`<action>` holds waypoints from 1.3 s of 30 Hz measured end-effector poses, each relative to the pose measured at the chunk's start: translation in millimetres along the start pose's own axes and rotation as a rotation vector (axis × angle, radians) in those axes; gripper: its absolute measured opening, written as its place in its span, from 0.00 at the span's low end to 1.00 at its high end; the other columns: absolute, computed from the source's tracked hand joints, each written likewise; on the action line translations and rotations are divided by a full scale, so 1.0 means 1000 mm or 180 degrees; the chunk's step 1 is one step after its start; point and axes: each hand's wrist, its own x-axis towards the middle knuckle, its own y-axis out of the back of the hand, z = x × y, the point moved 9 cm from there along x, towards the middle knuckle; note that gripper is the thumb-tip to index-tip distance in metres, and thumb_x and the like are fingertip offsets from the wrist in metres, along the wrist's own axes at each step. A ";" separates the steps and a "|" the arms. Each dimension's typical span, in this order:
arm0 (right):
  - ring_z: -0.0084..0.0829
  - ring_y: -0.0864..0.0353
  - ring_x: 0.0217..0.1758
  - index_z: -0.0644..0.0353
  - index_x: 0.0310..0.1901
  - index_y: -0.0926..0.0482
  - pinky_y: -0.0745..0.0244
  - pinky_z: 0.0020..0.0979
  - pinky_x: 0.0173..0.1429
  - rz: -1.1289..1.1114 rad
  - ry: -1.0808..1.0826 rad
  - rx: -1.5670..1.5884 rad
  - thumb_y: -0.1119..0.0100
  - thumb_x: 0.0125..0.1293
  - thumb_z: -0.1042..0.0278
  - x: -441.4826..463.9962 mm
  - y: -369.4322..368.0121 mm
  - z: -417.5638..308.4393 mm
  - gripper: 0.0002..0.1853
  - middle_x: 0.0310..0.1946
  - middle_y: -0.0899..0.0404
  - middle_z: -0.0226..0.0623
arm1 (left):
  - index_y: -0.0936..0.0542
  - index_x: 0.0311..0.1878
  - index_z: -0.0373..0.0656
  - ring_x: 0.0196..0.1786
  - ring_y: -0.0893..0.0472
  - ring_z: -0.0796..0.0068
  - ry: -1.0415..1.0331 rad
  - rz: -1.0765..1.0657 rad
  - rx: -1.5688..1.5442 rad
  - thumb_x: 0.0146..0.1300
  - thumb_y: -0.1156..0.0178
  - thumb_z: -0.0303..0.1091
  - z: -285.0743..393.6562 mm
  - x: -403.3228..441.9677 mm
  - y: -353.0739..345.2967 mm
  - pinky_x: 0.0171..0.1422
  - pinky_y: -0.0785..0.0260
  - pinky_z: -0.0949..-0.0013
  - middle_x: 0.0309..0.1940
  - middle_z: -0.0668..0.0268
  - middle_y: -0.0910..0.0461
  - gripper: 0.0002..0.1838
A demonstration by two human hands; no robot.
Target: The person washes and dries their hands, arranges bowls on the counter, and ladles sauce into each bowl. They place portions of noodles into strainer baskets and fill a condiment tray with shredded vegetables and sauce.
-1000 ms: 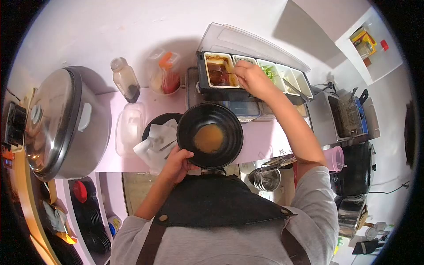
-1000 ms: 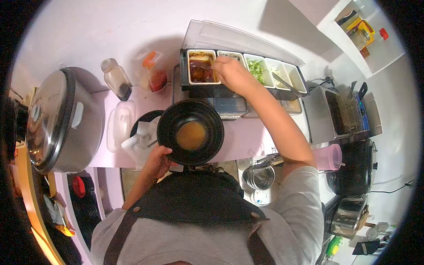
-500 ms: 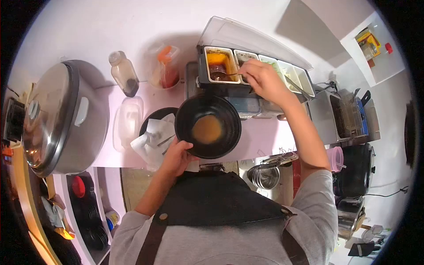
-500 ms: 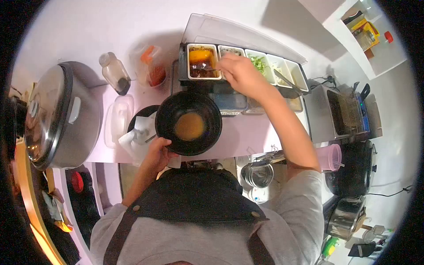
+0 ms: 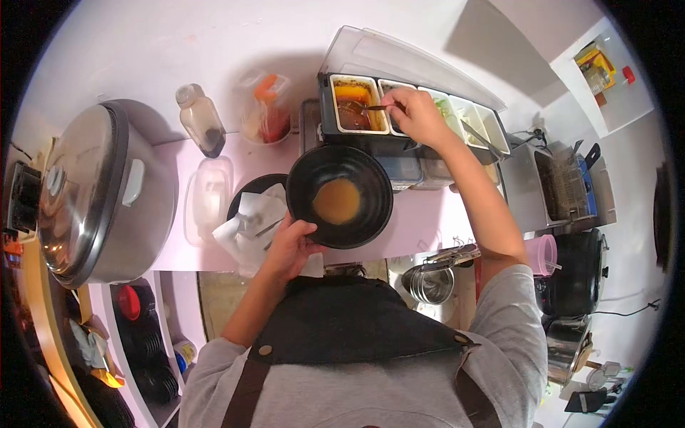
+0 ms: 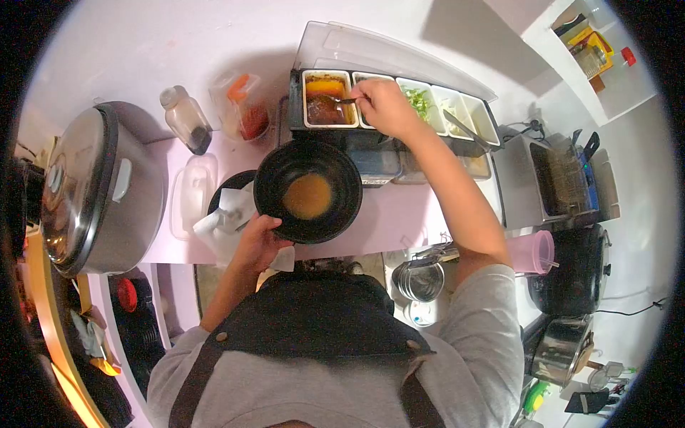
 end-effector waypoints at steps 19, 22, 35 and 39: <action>0.17 0.32 0.22 0.69 0.37 0.24 0.34 0.16 0.27 0.0505 -0.2653 0.3451 0.52 0.56 0.83 -0.066 -0.005 0.078 0.08 0.25 0.26 0.31 | 0.42 0.60 0.46 0.37 0.19 0.68 0.0056 -0.0176 0.0083 0.51 0.52 0.27 -0.004 0.010 -0.003 0.32 0.22 0.68 0.45 0.62 0.25 0.29; 0.17 0.32 0.22 0.69 0.37 0.24 0.34 0.17 0.26 0.0534 -0.2684 0.3523 0.53 0.56 0.83 -0.068 -0.007 0.075 0.08 0.25 0.26 0.31 | 0.41 0.59 0.45 0.37 0.19 0.69 0.0050 -0.0162 0.0070 0.51 0.52 0.28 -0.004 0.010 -0.003 0.32 0.22 0.69 0.45 0.62 0.25 0.28; 0.14 0.32 0.24 0.60 0.34 0.21 0.38 0.17 0.29 0.0389 -0.1471 0.2375 0.46 0.56 0.80 -0.110 0.000 -0.005 0.06 0.24 0.26 0.25 | 0.30 0.47 0.37 0.35 0.19 0.69 -0.0019 0.0004 -0.0025 0.52 0.50 0.32 -0.007 0.009 0.001 0.36 0.22 0.68 0.39 0.60 0.21 0.18; 0.15 0.34 0.22 0.62 0.33 0.21 0.39 0.17 0.26 0.0829 -0.1065 0.1785 0.47 0.57 0.81 -0.130 0.005 -0.028 0.06 0.23 0.26 0.25 | 0.30 0.47 0.36 0.35 0.19 0.68 0.0083 -0.0012 -0.0095 0.52 0.50 0.32 -0.014 0.013 0.007 0.37 0.22 0.68 0.39 0.60 0.21 0.18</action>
